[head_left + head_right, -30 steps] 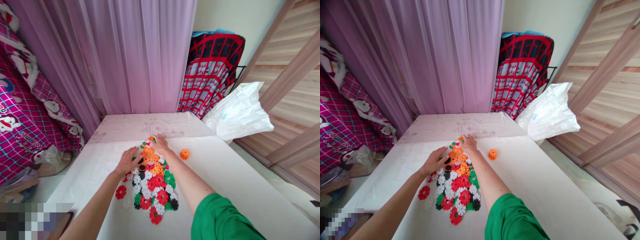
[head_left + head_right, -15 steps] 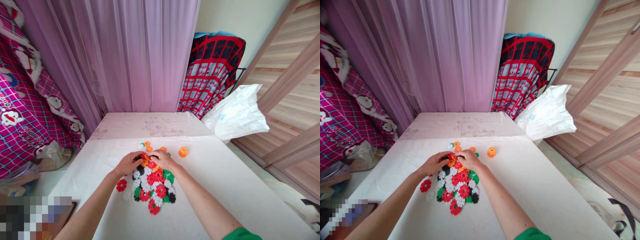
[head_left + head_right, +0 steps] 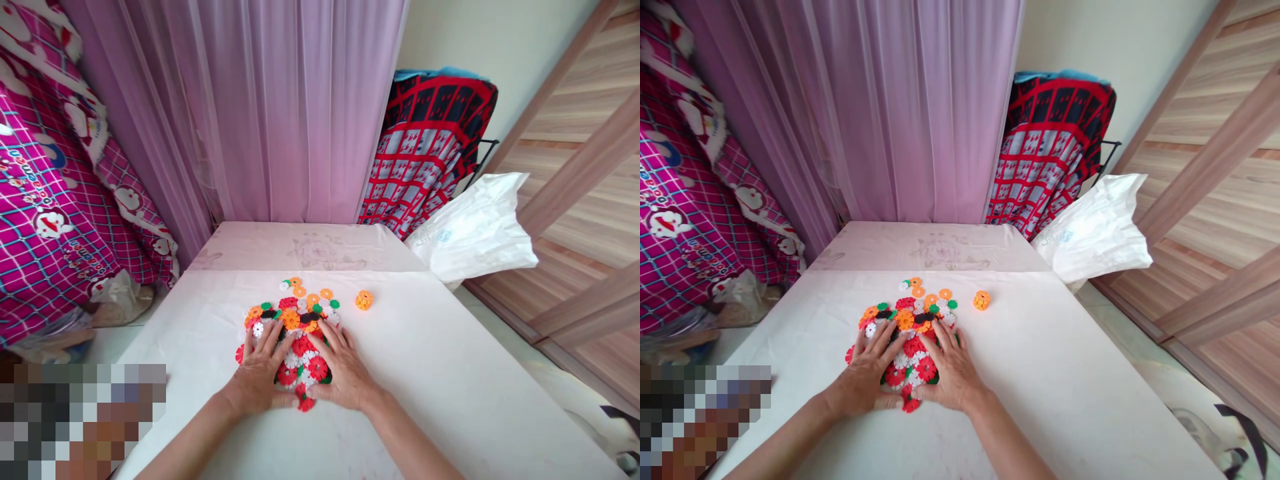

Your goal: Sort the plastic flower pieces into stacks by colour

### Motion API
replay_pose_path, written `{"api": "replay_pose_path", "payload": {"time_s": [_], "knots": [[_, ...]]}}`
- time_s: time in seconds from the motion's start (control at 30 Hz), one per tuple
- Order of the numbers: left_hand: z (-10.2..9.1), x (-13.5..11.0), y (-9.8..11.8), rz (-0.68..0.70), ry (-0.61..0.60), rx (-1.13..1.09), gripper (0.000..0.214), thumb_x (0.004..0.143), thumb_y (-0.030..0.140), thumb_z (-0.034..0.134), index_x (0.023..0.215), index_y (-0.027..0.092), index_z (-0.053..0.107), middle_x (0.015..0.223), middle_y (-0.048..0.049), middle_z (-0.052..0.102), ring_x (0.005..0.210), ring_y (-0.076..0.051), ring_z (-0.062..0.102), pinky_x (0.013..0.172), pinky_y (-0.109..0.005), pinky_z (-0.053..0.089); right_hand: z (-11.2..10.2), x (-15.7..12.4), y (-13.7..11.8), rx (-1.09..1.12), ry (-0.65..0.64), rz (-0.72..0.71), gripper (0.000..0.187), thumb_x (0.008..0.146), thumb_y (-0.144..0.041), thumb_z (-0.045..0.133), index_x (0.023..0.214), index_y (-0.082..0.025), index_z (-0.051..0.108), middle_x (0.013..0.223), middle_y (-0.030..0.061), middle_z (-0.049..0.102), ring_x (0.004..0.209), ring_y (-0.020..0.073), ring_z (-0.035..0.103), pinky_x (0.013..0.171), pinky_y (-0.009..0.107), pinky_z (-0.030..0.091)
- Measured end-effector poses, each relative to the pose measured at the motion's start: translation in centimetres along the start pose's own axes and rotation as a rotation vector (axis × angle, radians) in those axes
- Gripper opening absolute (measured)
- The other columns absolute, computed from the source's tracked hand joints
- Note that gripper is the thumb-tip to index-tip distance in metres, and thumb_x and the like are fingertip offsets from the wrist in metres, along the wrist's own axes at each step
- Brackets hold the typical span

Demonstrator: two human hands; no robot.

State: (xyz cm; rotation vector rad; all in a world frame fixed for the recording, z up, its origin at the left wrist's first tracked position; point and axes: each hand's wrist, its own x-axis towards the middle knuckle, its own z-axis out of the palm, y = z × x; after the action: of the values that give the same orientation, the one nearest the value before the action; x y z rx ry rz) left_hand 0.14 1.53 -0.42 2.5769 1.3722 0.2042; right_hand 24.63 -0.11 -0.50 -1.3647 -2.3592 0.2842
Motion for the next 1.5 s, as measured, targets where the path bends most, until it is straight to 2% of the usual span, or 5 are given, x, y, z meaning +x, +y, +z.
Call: {"api": "replay_pose_path", "payload": {"time_s": [0.4,0.53,0.67,1.1,1.5], "knots": [[-0.7,2.7,-1.3,-0.187,0.271,0.032,0.067,0.083,0.065,0.056,0.143,0.035,0.050,0.155,-0.0106,0.043,0.144,-0.039,0.034,0.115,-0.071,0.004,0.8,5.9,4.1,0.002,0.342,0.177,0.038,0.094,-0.036,0.050,0.128,-0.025,0.062,0.136,0.0119,0.059,0.127,0.0262,0.053,0.106,0.046,0.041],[-1.9,4.7,-0.7,-0.228,0.193,-0.007,0.065,0.087,0.061,0.053,0.146,0.035,0.046,0.159,-0.0094,0.037,0.147,-0.039,0.028,0.114,-0.073,0.006,1.2,9.5,3.7,-0.079,0.254,0.421,0.039,0.090,-0.039,0.058,0.124,-0.022,0.065,0.129,0.0174,0.061,0.123,0.0334,0.054,0.102,0.052,0.043],[-2.7,6.2,-0.5,-0.217,0.072,-0.039,0.064,0.085,0.061,0.056,0.143,0.036,0.049,0.159,-0.0083,0.037,0.146,-0.041,0.030,0.113,-0.074,0.008,1.0,11.6,2.6,-0.007,0.138,0.304,0.028,0.090,-0.028,0.055,0.113,-0.024,0.069,0.117,0.0115,0.069,0.115,0.0270,0.060,0.101,0.043,0.046],[0.1,2.1,-1.4,-0.270,0.428,-0.065,0.045,0.094,0.048,0.048,0.131,0.025,0.060,0.140,-0.0108,0.060,0.134,-0.029,0.050,0.117,-0.057,0.025,0.7,5.5,0.7,0.115,0.292,-0.075,0.024,0.091,-0.021,0.055,0.103,-0.027,0.074,0.118,0.0041,0.072,0.115,0.0224,0.062,0.106,0.045,0.045],[1.2,2.1,-2.4,-0.533,0.737,-0.225,0.036,0.093,0.036,0.041,0.112,0.022,0.068,0.134,-0.0123,0.063,0.132,-0.032,0.050,0.111,-0.057,0.035,1.0,3.3,2.6,0.156,0.579,0.289,0.022,0.087,-0.023,0.051,0.088,-0.023,0.073,0.090,0.0054,0.076,0.084,0.0208,0.068,0.079,0.033,0.054]]}}
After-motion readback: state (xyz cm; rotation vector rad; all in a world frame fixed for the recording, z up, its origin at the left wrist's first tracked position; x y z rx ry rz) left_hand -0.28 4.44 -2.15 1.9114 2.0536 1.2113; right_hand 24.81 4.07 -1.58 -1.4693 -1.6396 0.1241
